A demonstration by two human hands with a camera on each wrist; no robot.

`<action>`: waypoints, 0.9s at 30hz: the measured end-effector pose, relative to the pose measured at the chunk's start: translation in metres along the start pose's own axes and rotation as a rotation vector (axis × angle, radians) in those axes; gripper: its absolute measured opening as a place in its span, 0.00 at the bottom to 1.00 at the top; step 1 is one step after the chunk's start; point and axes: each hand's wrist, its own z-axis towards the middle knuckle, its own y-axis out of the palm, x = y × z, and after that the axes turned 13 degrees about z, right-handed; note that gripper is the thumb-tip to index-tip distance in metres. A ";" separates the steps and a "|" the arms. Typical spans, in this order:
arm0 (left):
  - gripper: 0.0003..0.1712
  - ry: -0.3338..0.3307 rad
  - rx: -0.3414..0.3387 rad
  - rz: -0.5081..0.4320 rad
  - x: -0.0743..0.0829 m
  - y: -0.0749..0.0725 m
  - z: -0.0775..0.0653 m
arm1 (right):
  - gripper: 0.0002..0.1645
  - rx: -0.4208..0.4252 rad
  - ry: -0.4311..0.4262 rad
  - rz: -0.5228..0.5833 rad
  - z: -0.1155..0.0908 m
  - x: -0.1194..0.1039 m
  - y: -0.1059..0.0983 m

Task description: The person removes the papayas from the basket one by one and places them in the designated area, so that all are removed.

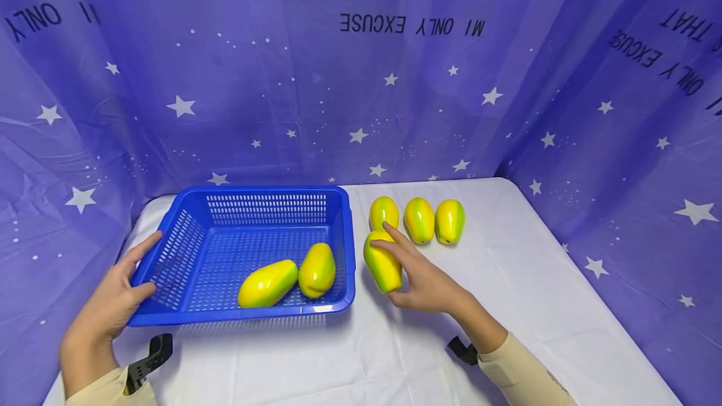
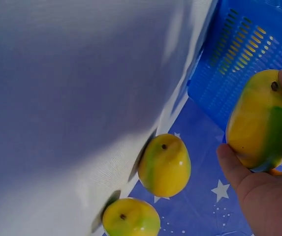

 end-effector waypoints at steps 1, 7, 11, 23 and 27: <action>0.53 -0.003 -0.003 -0.009 0.000 0.000 0.000 | 0.60 -0.005 0.009 0.005 0.000 0.001 0.001; 0.53 0.001 -0.007 -0.029 -0.001 0.001 0.001 | 0.60 -0.016 0.060 0.015 0.000 0.008 0.004; 0.53 0.009 -0.004 -0.044 -0.001 0.000 0.001 | 0.60 -0.016 0.072 0.012 0.000 0.013 0.004; 0.54 0.021 -0.046 -0.263 -0.002 -0.003 0.001 | 0.61 0.000 0.069 0.011 -0.002 0.023 -0.002; 0.55 0.045 -0.065 -0.342 -0.003 -0.002 0.001 | 0.61 -0.007 0.081 0.036 -0.004 0.026 -0.004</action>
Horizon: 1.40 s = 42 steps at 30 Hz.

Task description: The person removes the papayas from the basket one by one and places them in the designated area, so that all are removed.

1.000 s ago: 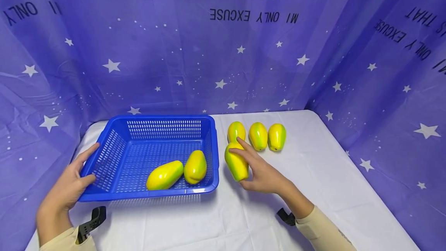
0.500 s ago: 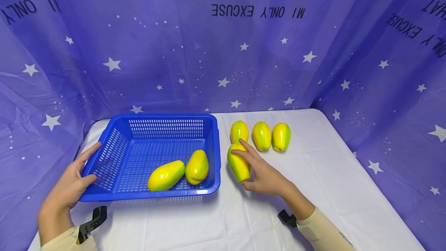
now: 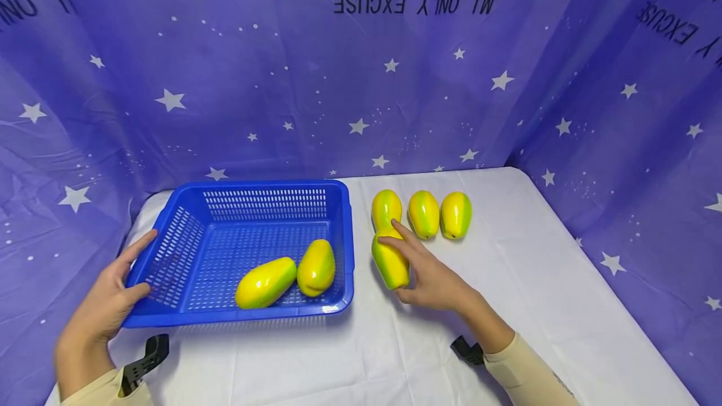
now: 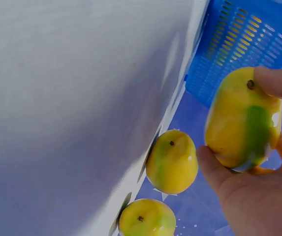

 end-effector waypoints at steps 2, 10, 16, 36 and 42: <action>0.55 0.007 -0.003 0.009 -0.001 0.001 0.000 | 0.61 -0.010 0.012 0.007 -0.001 0.002 -0.001; 0.55 0.019 0.004 0.005 0.000 0.001 0.001 | 0.59 -0.071 0.027 0.035 -0.002 0.011 -0.006; 0.55 0.031 0.011 -0.002 -0.001 0.000 0.001 | 0.59 -0.083 0.003 0.061 0.000 0.020 -0.010; 0.54 -0.012 0.010 0.028 0.001 -0.003 0.004 | 0.59 -0.113 0.034 0.106 0.001 0.031 -0.010; 0.54 -0.035 0.026 0.143 0.001 -0.003 0.003 | 0.58 -0.116 0.049 0.112 0.000 0.029 -0.008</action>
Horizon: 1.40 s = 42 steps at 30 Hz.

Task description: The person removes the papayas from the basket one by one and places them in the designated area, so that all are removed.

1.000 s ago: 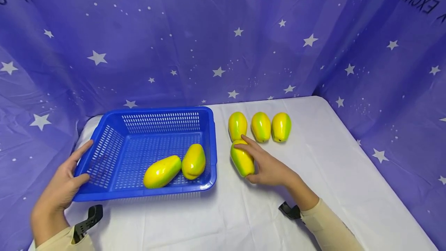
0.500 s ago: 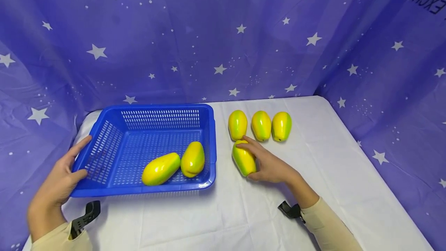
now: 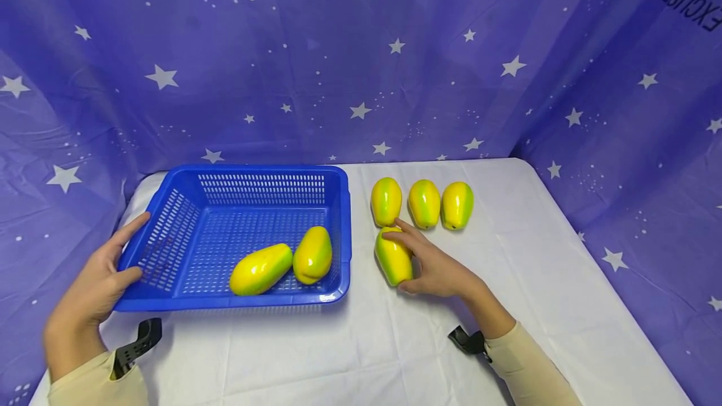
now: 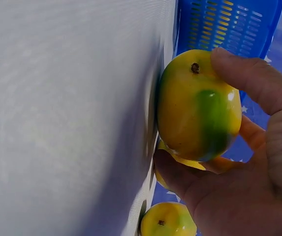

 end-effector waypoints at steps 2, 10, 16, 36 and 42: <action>0.54 0.000 0.003 0.030 0.000 0.000 0.000 | 0.58 -0.001 -0.003 0.002 0.000 -0.001 0.000; 0.54 0.022 -0.002 -0.013 -0.001 0.001 0.000 | 0.58 -0.008 -0.018 0.002 0.000 -0.003 0.001; 0.54 -0.003 0.006 0.046 -0.001 0.000 -0.001 | 0.57 -0.003 -0.027 -0.013 0.000 -0.006 0.000; 0.53 0.009 0.048 0.248 0.004 0.000 0.000 | 0.64 0.094 0.052 -0.086 -0.009 -0.025 -0.025; 0.54 0.033 0.054 0.210 0.003 0.000 0.000 | 0.63 0.065 0.005 -0.153 0.004 -0.048 -0.039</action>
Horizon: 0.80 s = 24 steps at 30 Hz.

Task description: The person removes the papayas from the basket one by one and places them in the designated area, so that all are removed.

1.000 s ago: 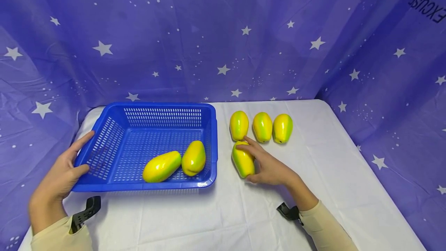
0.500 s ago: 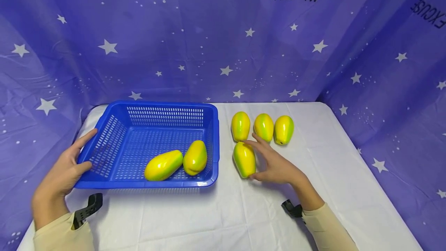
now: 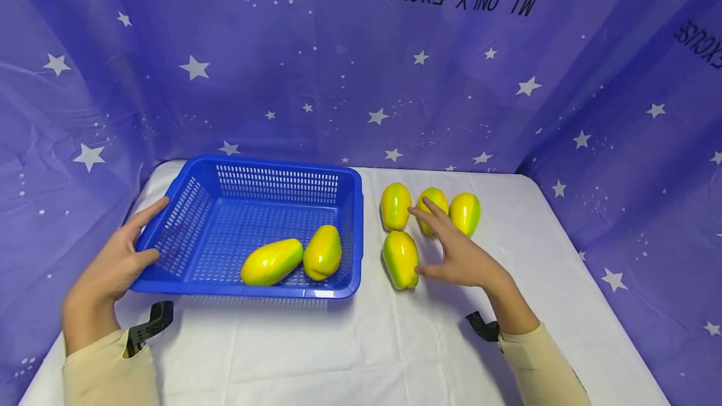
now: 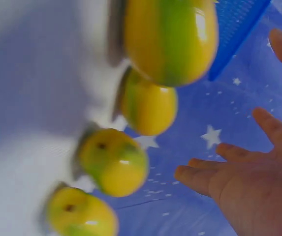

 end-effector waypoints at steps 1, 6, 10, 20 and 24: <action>0.54 0.007 0.001 -0.005 0.000 -0.001 0.000 | 0.63 -0.008 -0.016 -0.012 0.004 -0.005 -0.003; 0.55 -0.002 0.005 -0.011 0.000 -0.005 0.002 | 0.62 -0.059 -0.063 -0.062 0.029 -0.040 -0.012; 0.55 -0.016 0.020 0.017 -0.001 -0.007 0.001 | 0.61 -0.106 -0.102 -0.098 0.050 -0.066 -0.014; 0.54 0.018 0.018 -0.032 -0.003 -0.006 0.000 | 0.61 -0.264 -0.212 -0.230 0.092 -0.124 -0.001; 0.54 0.032 0.022 -0.007 -0.003 -0.004 0.001 | 0.59 -0.347 -0.259 -0.261 0.106 -0.142 0.013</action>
